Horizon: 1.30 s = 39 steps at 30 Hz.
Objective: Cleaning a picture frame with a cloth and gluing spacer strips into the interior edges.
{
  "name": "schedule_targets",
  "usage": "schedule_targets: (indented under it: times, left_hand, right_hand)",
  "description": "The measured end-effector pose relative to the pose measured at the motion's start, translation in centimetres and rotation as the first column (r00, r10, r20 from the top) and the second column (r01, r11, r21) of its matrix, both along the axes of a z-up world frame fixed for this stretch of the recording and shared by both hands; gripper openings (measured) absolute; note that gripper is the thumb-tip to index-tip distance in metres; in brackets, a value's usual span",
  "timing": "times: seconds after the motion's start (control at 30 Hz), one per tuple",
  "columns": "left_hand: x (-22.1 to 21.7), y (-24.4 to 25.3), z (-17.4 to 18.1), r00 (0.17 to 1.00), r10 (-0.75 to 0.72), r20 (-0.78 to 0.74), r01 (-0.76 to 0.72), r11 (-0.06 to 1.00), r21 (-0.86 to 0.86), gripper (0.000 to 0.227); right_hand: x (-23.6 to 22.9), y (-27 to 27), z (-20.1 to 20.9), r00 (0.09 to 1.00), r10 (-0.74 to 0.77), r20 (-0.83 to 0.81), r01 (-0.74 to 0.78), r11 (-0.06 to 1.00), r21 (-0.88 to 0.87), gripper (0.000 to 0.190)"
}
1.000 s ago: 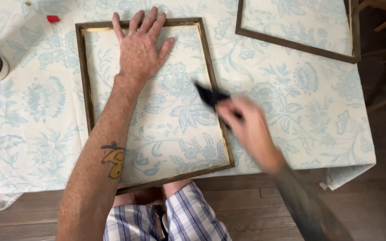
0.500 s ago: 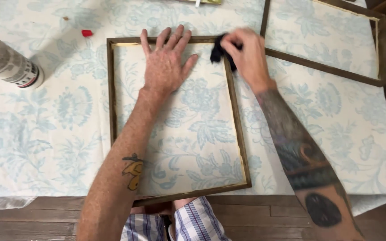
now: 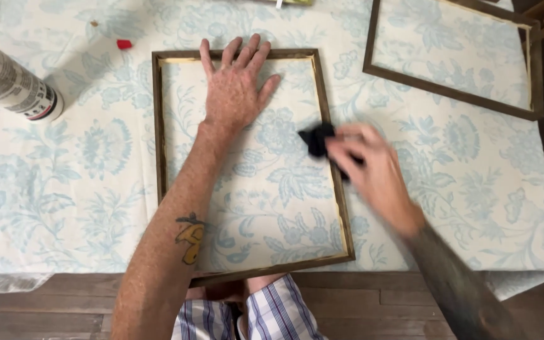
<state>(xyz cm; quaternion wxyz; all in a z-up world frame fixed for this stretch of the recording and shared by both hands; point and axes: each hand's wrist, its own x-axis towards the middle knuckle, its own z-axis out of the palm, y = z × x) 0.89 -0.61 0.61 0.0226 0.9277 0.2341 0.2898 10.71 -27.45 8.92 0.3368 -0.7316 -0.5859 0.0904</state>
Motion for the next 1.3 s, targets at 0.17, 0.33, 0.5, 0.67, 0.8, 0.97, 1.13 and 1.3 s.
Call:
schedule_targets:
  times: [0.17,0.33,0.5,0.67,0.8,0.97,1.13,1.3]
  left_hand:
    - [-0.1,0.2,0.2,1.000,0.009,-0.030,-0.009,1.000,0.002,0.064]
    - [-0.2,-0.3,-0.1,1.000,-0.008,0.017,0.008,1.000,0.004,0.060]
    - [0.1,-0.5,0.2,0.998,0.036,-0.057,-0.037,0.999,-0.020,0.064]
    - [0.2,-0.2,0.8,0.999,0.020,-0.049,-0.021,0.999,-0.028,0.064]
    - [0.5,0.1,0.6,0.983,0.063,-0.174,-0.076,0.995,-0.066,0.071]
    - [-0.2,-0.3,0.4,0.998,0.029,-0.056,-0.031,0.999,-0.035,0.063]
    - [0.2,0.0,0.4,0.996,0.024,-0.090,-0.030,0.998,-0.060,0.067]
    - [0.2,-0.1,0.1,1.000,0.020,-0.017,-0.020,1.000,-0.003,0.062]
  right_hand:
    - [8.0,11.6,-3.0,0.993,-0.031,0.113,0.008,0.981,0.195,0.012]
    - [10.5,14.0,-4.8,0.987,-0.119,0.106,0.081,0.949,0.304,0.009]
    - [11.4,13.8,-4.8,0.988,-0.085,0.126,0.048,0.962,0.268,0.010]
    - [10.7,14.0,-4.8,0.984,-0.130,0.125,0.078,0.933,0.353,0.004]
    - [8.9,12.1,-3.4,0.990,-0.103,0.094,0.076,0.964,0.256,0.003]
    - [10.1,14.3,-4.6,0.974,-0.145,0.175,0.084,0.945,0.317,0.008]
    - [1.0,2.2,-0.5,0.989,-0.077,0.123,0.063,0.991,0.119,0.015]
    - [-6.3,-11.2,-0.8,0.995,-0.044,0.092,0.043,0.999,0.015,0.029]
